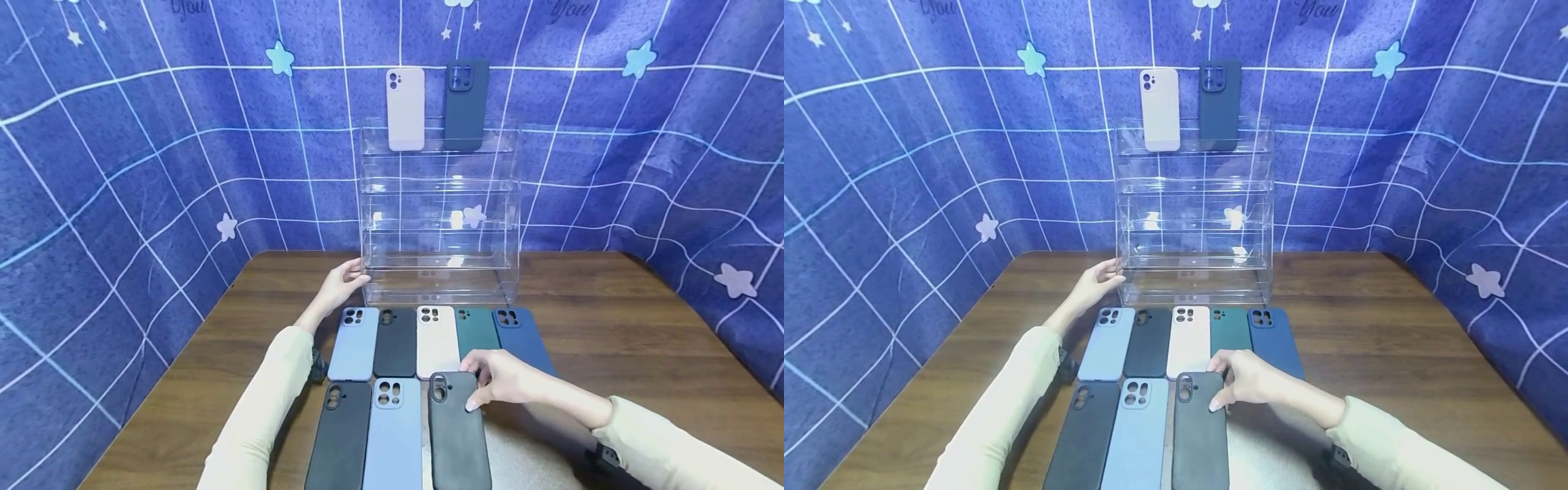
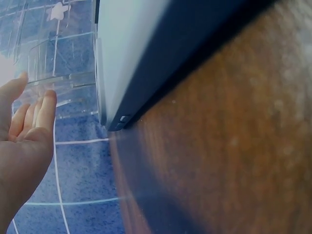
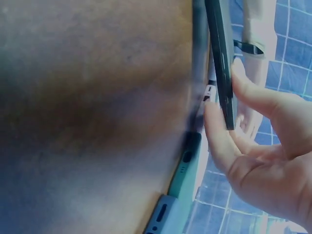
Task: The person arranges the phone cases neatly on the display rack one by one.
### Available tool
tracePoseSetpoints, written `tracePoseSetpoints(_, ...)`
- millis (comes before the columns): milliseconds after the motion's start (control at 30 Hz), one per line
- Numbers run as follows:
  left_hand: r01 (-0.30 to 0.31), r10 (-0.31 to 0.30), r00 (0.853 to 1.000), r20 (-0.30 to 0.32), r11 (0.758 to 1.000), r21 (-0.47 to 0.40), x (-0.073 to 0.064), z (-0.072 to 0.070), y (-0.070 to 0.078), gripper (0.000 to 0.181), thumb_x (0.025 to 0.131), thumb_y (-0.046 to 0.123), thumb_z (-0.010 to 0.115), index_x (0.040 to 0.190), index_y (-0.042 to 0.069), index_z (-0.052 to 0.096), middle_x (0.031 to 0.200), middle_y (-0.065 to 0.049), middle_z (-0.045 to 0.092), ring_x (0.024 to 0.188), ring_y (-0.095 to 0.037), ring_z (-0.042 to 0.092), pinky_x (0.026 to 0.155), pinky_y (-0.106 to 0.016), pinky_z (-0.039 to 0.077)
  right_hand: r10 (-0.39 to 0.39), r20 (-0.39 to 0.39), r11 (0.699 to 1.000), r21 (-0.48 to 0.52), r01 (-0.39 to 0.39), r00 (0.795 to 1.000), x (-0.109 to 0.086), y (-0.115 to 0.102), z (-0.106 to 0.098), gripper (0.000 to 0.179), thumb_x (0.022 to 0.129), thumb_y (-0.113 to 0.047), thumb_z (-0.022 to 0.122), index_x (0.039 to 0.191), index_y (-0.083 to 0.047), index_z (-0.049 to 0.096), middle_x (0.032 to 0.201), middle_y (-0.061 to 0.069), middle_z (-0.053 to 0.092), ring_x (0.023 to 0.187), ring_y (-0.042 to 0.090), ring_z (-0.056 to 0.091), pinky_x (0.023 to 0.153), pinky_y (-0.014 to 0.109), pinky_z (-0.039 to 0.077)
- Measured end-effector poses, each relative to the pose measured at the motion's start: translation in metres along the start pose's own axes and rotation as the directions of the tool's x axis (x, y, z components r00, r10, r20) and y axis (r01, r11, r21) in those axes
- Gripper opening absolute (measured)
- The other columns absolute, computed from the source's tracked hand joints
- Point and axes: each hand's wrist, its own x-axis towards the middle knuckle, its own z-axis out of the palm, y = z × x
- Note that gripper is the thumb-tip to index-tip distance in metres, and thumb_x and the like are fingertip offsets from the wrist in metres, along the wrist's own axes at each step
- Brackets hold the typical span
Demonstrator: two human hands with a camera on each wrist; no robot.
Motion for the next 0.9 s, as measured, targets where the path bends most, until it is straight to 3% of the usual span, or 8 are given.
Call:
tracePoseSetpoints(100, 0.001, -0.001, 1.0, -0.003, 1.0, -0.005, 0.0, 0.0, 0.0, 0.057, 0.091, 0.022, 0.062, 0.14, 0.003, 0.039, 0.131, -0.019, 0.055, 0.121, -0.031, 0.053, 0.103, -0.043, 0.042, -0.006, -0.04, 1.0, -0.025, 0.005, 0.999, 0.002, 0.0, -0.003, 0.052, 0.071, -0.025, 0.081, 0.114, -0.004, 0.061, 0.1, 0.005, 0.064, 0.069, 0.004, 0.055, 0.051, 0.02, 0.043)
tracePoseSetpoints(233, 0.004, -0.004, 1.0, -0.008, 1.0, -0.022, 0.0, -0.001, -0.001, 0.057, 0.091, 0.02, 0.062, 0.14, 0.003, 0.04, 0.131, -0.02, 0.055, 0.121, -0.032, 0.053, 0.104, -0.043, 0.041, -0.012, -0.086, 0.999, -0.049, 0.007, 0.996, 0.004, 0.001, -0.006, 0.052, 0.073, -0.027, 0.08, 0.117, -0.005, 0.063, 0.086, -0.002, 0.067, 0.074, 0.003, 0.055, 0.053, 0.019, 0.042)
tracePoseSetpoints(400, 0.003, -0.003, 1.0, -0.008, 0.999, -0.037, 0.0, -0.002, -0.004, 0.055, 0.091, 0.018, 0.062, 0.14, 0.003, 0.041, 0.13, -0.021, 0.055, 0.12, -0.033, 0.053, 0.104, -0.044, 0.041, -0.006, -0.123, 1.0, 0.007, 0.006, 0.992, 0.005, -0.001, -0.01, 0.044, 0.078, -0.027, 0.076, 0.116, -0.009, 0.063, 0.074, -0.005, 0.066, 0.076, 0.006, 0.06, 0.055, 0.021, 0.046)
tracePoseSetpoints(600, 0.011, -0.011, 1.0, 0.001, 1.0, -0.017, -0.001, -0.002, -0.005, 0.058, 0.091, 0.023, 0.062, 0.141, 0.004, 0.04, 0.132, -0.02, 0.054, 0.121, -0.032, 0.053, 0.103, -0.043, 0.042, -0.027, -0.145, 0.993, 0.114, 0.044, 0.989, 0.003, -0.006, -0.02, 0.03, 0.084, -0.021, 0.069, 0.111, -0.006, 0.066, 0.079, 0.003, 0.07, 0.068, 0.019, 0.068, 0.064, 0.034, 0.058)
tracePoseSetpoints(800, 0.022, -0.022, 1.0, 0.0, 0.999, -0.024, -0.001, 0.0, -0.003, 0.057, 0.09, 0.021, 0.063, 0.14, 0.005, 0.04, 0.133, -0.02, 0.052, 0.121, -0.032, 0.053, 0.103, -0.044, 0.042, -0.046, -0.174, 0.984, 0.163, 0.075, 0.984, 0.002, -0.014, -0.038, 0.028, 0.086, -0.016, 0.068, 0.11, -0.001, 0.065, 0.088, 0.01, 0.071, 0.072, 0.014, 0.068, 0.067, 0.041, 0.058)
tracePoseSetpoints(900, 0.016, -0.016, 1.0, 0.002, 1.0, -0.025, 0.001, 0.001, -0.003, 0.058, 0.091, 0.021, 0.062, 0.141, 0.005, 0.039, 0.135, -0.02, 0.051, 0.121, -0.032, 0.052, 0.104, -0.044, 0.042, -0.05, -0.211, 0.983, 0.161, 0.085, 0.976, 0.0, -0.02, -0.048, 0.027, 0.086, -0.015, 0.067, 0.11, -0.001, 0.065, 0.09, 0.012, 0.07, 0.073, 0.012, 0.068, 0.067, 0.036, 0.059)
